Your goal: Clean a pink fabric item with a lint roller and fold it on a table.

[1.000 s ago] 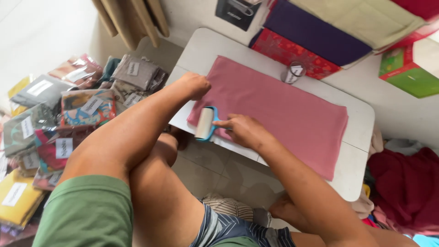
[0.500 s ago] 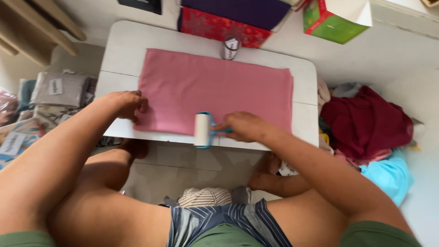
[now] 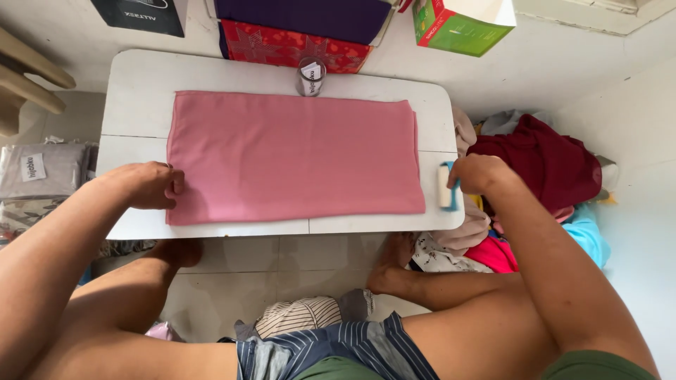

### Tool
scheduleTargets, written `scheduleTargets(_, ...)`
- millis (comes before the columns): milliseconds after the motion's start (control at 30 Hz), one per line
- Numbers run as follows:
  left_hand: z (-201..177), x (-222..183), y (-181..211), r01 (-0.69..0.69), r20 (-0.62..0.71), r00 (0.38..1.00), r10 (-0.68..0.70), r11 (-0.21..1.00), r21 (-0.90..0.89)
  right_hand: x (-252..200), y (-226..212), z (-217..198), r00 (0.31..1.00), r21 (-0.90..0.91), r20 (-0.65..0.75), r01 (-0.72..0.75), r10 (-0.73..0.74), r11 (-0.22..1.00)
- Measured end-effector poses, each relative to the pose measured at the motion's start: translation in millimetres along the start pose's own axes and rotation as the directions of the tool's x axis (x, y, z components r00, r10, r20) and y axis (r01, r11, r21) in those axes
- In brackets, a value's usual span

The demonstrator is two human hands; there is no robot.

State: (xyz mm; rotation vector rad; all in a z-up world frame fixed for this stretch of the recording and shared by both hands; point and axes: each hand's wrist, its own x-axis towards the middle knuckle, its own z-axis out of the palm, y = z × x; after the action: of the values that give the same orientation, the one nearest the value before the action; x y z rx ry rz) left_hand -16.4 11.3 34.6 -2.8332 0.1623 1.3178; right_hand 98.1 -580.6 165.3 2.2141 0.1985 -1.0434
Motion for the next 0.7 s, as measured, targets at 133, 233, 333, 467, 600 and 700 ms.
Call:
scheduleTargets(133, -10.4, 4.2, 0.2, -0.006, -0.129, 0.991, 0.027, 0.987, 0.162, -59.6, 15.6, -37.7, 0.986, 0.368, -0.164, 0.068, -0.007, 0.927)
scheduleTargets(233, -8.1, 30.5, -2.5, -0.056, -0.223, 0.969, 0.101, 0.978, 0.201, -85.0, 38.5, -53.1, 0.908, 0.525, -0.412, 0.301, -0.071, 0.796)
scheduleTargets(333, -7.3, 42.5, 6.6, -0.139, -0.259, 0.951, 0.168, 0.982, 0.126, -100.6, 56.5, -66.4, 0.695, 0.580, -0.719, 0.610, -0.013, 0.540)
scheduleTargets(467, -9.6, 29.4, 33.5, -0.186, -0.166, 0.967, 0.192, 0.981, 0.050, -80.0, 62.6, -89.5, 0.193, 0.390, -0.886, 0.802, 0.421, 0.452)
scheduleTargets(600, -5.3, 12.7, 46.2, -0.230, -0.084, 0.970, 0.230, 0.973, 0.017, -55.9, 57.4, -116.3, 0.278, 0.564, -0.776, 0.708, 0.567, 0.425)
scheduleTargets(700, 13.9, 13.6, 46.3, -0.239, -0.037, 0.969, 0.245, 0.963, 0.128, -29.2, 54.9, -119.1, 0.373, 0.673, -0.738, 0.466, 0.562, 0.575)
